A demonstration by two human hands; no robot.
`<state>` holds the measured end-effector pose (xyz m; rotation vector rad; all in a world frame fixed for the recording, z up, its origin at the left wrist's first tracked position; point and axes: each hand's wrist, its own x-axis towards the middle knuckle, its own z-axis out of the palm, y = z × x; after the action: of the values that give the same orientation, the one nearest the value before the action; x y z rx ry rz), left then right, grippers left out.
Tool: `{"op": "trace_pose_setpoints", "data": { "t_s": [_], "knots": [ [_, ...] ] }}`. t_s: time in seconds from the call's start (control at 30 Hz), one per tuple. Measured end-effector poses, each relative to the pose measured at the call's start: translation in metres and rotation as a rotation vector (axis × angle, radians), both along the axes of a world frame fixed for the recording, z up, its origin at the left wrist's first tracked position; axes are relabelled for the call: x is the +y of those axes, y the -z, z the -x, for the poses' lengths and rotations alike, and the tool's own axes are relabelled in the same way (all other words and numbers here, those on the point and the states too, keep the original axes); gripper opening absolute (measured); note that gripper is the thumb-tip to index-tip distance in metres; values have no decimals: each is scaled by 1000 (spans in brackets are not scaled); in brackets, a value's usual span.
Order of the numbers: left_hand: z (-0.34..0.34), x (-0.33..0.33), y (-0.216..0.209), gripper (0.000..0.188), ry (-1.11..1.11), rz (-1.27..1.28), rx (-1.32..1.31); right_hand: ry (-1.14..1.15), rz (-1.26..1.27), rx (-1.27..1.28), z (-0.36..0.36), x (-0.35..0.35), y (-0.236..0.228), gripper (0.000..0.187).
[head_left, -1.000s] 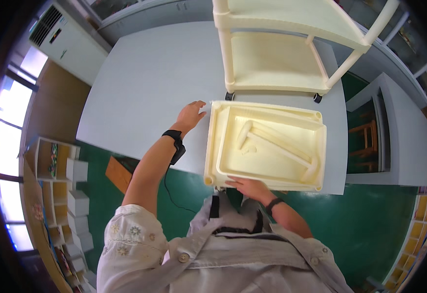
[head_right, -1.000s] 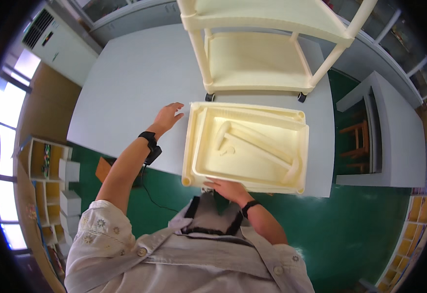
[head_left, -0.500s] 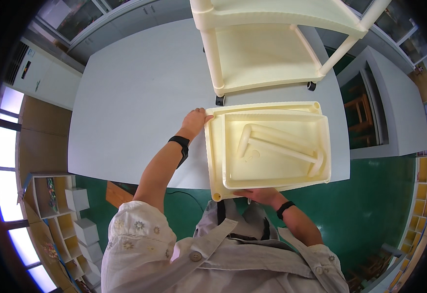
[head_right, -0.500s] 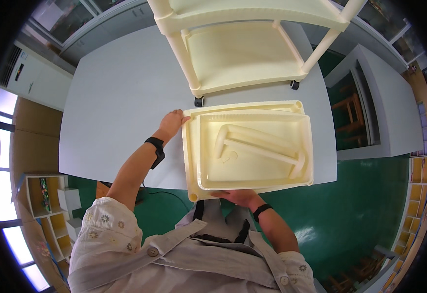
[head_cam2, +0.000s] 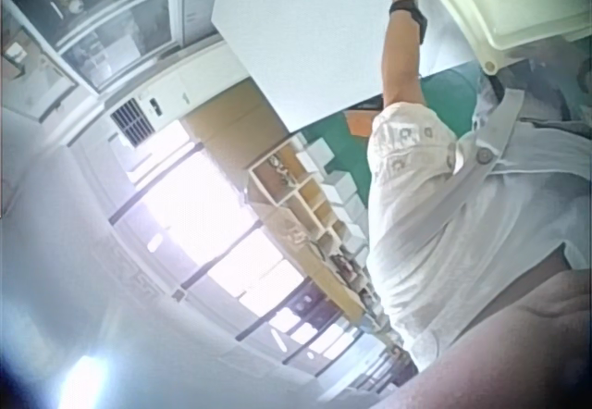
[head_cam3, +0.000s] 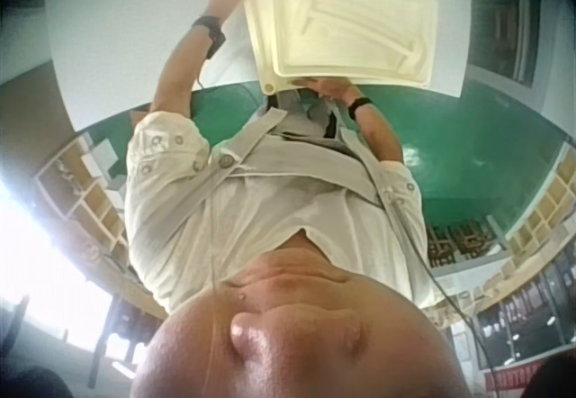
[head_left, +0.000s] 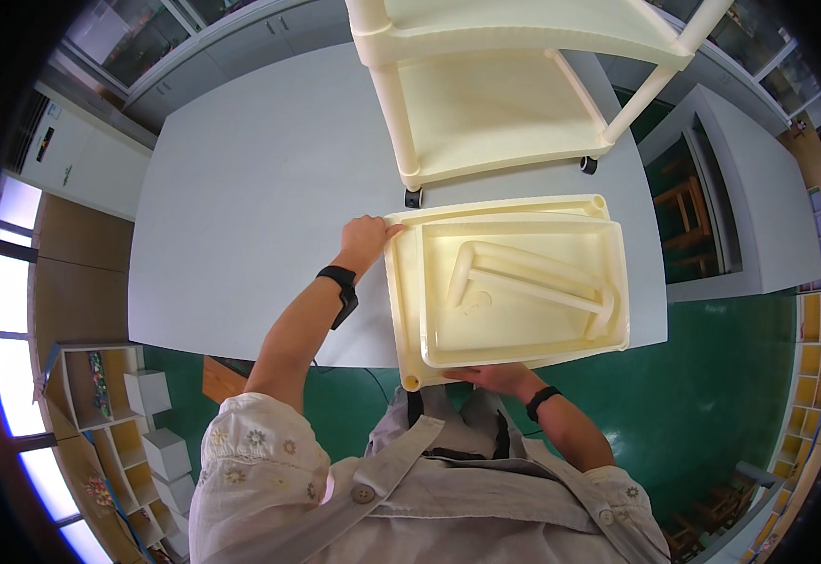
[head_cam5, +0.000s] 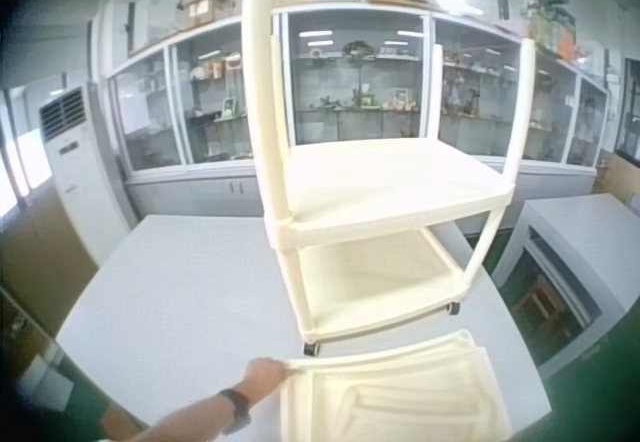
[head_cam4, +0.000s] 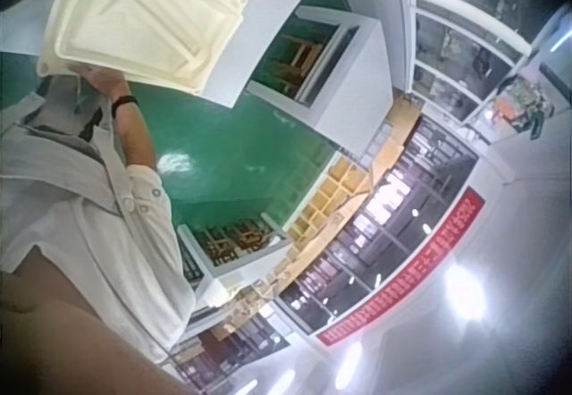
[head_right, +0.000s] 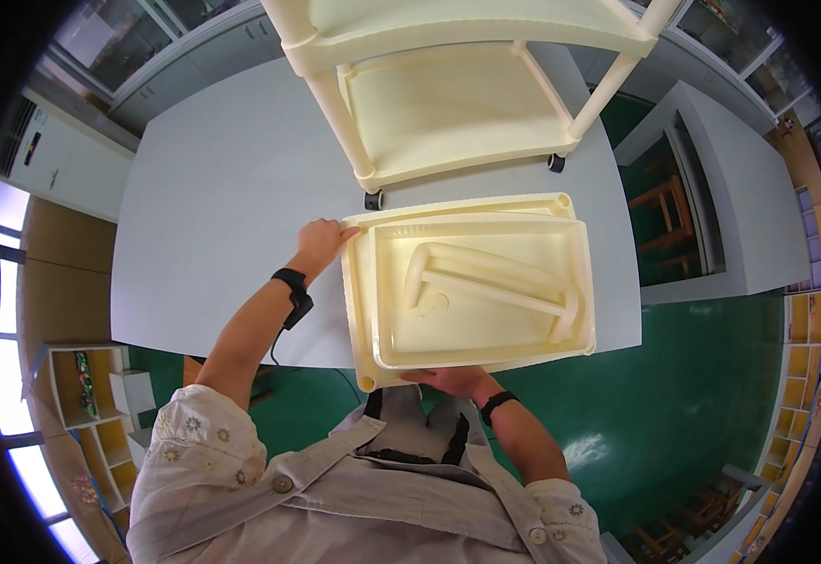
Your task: The person disassembles a three-tier plastic shelf by removing the top tray, pulling out the supporting legs, and placing all components into another tray.
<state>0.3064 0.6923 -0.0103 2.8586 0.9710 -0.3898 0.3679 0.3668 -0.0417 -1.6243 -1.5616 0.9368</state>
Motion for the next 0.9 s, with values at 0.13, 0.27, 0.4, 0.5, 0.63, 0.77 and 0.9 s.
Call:
{"op": "trace_pose_setpoints", "data": {
  "t_s": [0.13,0.27,0.4,0.5,0.63,0.77,0.9],
  "knots": [
    [0,-7,16,55,-79,-45,-72,-20,-6,-31,3,1,7,41],
    [-10,-12,17,51,-140,-16,-35,-25,23,-16,3,-1,7,40],
    [-29,-12,9,37,-105,-52,181,-21,41,41,2,-4,5,40],
    [-30,-10,11,23,100,-189,186,-12,24,42,2,-4,6,40],
    [-54,-9,-2,20,-361,485,190,2,-28,27,5,-5,11,39],
    [-24,17,17,30,-562,879,-188,-18,-46,27,6,-2,9,38],
    [0,39,7,38,-551,965,-362,-22,6,68,4,-4,6,38]
  ]
}}
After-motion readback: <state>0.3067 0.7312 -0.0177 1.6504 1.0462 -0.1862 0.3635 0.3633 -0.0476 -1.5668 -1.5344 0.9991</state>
